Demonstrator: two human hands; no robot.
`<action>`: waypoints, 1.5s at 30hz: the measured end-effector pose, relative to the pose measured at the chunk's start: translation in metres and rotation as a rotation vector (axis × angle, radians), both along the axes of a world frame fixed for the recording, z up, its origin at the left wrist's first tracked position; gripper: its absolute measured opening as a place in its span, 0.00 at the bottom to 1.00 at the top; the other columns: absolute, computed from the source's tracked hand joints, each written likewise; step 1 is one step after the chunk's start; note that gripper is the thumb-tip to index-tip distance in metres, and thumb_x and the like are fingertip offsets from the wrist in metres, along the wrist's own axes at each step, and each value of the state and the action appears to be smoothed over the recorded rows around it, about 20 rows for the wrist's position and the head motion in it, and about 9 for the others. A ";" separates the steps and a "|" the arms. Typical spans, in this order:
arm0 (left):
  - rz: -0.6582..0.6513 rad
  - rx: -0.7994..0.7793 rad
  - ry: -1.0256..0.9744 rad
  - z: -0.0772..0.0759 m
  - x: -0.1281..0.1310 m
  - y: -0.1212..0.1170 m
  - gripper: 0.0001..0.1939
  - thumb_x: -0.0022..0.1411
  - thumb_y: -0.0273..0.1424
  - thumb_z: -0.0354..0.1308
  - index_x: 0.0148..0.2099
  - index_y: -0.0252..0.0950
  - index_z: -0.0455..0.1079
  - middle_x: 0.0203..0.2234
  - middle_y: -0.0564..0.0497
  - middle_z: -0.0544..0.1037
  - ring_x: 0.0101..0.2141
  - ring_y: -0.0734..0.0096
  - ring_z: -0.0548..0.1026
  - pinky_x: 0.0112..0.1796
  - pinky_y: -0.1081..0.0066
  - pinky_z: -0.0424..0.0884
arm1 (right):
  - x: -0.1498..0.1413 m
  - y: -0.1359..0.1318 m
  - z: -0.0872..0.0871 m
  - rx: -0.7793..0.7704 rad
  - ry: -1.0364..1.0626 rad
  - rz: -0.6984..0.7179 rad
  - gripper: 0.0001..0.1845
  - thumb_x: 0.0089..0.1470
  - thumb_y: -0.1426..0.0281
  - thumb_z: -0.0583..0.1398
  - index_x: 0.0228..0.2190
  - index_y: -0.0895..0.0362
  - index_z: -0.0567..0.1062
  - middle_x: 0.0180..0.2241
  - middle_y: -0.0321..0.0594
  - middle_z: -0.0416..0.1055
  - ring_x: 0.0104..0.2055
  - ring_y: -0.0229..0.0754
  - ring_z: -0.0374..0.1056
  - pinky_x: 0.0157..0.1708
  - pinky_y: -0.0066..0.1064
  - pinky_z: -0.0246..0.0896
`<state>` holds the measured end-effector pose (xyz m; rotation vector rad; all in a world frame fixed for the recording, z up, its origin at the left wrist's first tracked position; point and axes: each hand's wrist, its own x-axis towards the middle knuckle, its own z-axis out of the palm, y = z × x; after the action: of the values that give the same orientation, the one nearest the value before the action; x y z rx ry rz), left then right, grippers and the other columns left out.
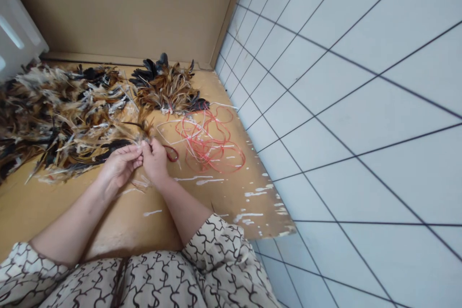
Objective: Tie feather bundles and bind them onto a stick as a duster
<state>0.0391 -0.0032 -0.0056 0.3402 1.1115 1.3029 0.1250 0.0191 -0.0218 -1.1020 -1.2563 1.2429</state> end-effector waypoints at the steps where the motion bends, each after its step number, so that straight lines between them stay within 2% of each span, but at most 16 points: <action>1: -0.003 -0.012 -0.009 0.001 0.001 0.000 0.10 0.33 0.21 0.66 0.21 0.31 0.68 0.12 0.56 0.70 0.14 0.82 0.68 0.20 0.80 0.66 | 0.000 -0.001 0.002 0.007 -0.007 -0.003 0.07 0.45 0.66 0.53 0.20 0.55 0.62 0.20 0.30 0.60 0.24 0.33 0.56 0.26 0.26 0.54; 9: -0.062 0.107 0.027 -0.002 0.004 -0.002 0.14 0.35 0.28 0.68 0.21 0.33 0.64 0.12 0.58 0.68 0.15 0.82 0.66 0.20 0.79 0.66 | -0.001 0.001 -0.002 -0.091 0.053 0.006 0.11 0.45 0.63 0.55 0.19 0.55 0.61 0.17 0.28 0.58 0.20 0.31 0.55 0.20 0.24 0.53; 14: -0.005 0.166 0.122 -0.006 0.004 0.000 0.14 0.34 0.31 0.68 0.22 0.32 0.66 0.14 0.56 0.70 0.15 0.83 0.65 0.19 0.79 0.63 | 0.000 0.004 -0.003 -0.215 0.194 0.085 0.14 0.44 0.60 0.57 0.19 0.55 0.60 0.14 0.26 0.58 0.13 0.29 0.54 0.14 0.23 0.51; 21: 0.032 0.186 0.118 -0.005 0.003 0.002 0.13 0.31 0.30 0.68 0.21 0.31 0.69 0.12 0.56 0.69 0.14 0.84 0.63 0.19 0.79 0.61 | -0.001 0.002 -0.001 -0.208 0.254 0.078 0.11 0.42 0.65 0.59 0.17 0.57 0.64 0.12 0.27 0.61 0.14 0.29 0.56 0.16 0.23 0.54; 30: -0.118 0.133 0.051 0.003 -0.010 0.007 0.09 0.32 0.25 0.67 0.19 0.30 0.70 0.11 0.55 0.69 0.13 0.84 0.63 0.17 0.80 0.61 | -0.001 0.002 0.004 -0.303 0.445 0.143 0.11 0.35 0.66 0.64 0.16 0.58 0.68 0.13 0.29 0.65 0.15 0.31 0.58 0.18 0.25 0.57; 35: -0.097 0.171 0.079 0.008 -0.006 0.011 0.13 0.30 0.24 0.69 0.23 0.30 0.72 0.14 0.54 0.73 0.16 0.82 0.68 0.20 0.82 0.64 | 0.002 0.007 0.003 -0.321 0.551 0.126 0.10 0.32 0.67 0.66 0.19 0.58 0.72 0.18 0.32 0.68 0.21 0.32 0.62 0.22 0.25 0.57; 39: -0.153 0.191 0.070 0.013 -0.003 0.014 0.10 0.34 0.24 0.68 0.23 0.30 0.73 0.16 0.53 0.75 0.18 0.81 0.71 0.21 0.82 0.67 | 0.005 0.012 0.002 -0.298 0.615 0.131 0.10 0.30 0.68 0.68 0.18 0.58 0.72 0.20 0.32 0.70 0.24 0.32 0.62 0.25 0.25 0.57; 42: -0.211 0.144 0.020 0.014 -0.004 0.017 0.05 0.38 0.21 0.66 0.22 0.29 0.72 0.14 0.52 0.74 0.17 0.80 0.71 0.21 0.81 0.68 | 0.007 0.013 0.003 -0.289 0.618 0.166 0.11 0.30 0.67 0.68 0.18 0.57 0.72 0.21 0.32 0.70 0.25 0.32 0.62 0.27 0.25 0.57; 45: -0.237 0.102 -0.046 0.011 -0.006 0.019 0.05 0.42 0.17 0.62 0.20 0.29 0.70 0.13 0.53 0.73 0.16 0.81 0.70 0.20 0.82 0.68 | 0.009 0.014 0.002 -0.304 0.584 0.218 0.11 0.32 0.66 0.68 0.19 0.57 0.72 0.20 0.32 0.68 0.24 0.32 0.60 0.26 0.26 0.56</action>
<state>0.0328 0.0161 0.0056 0.5004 0.9371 1.1527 0.1339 0.0332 -0.0194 -0.7291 -0.7665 1.8054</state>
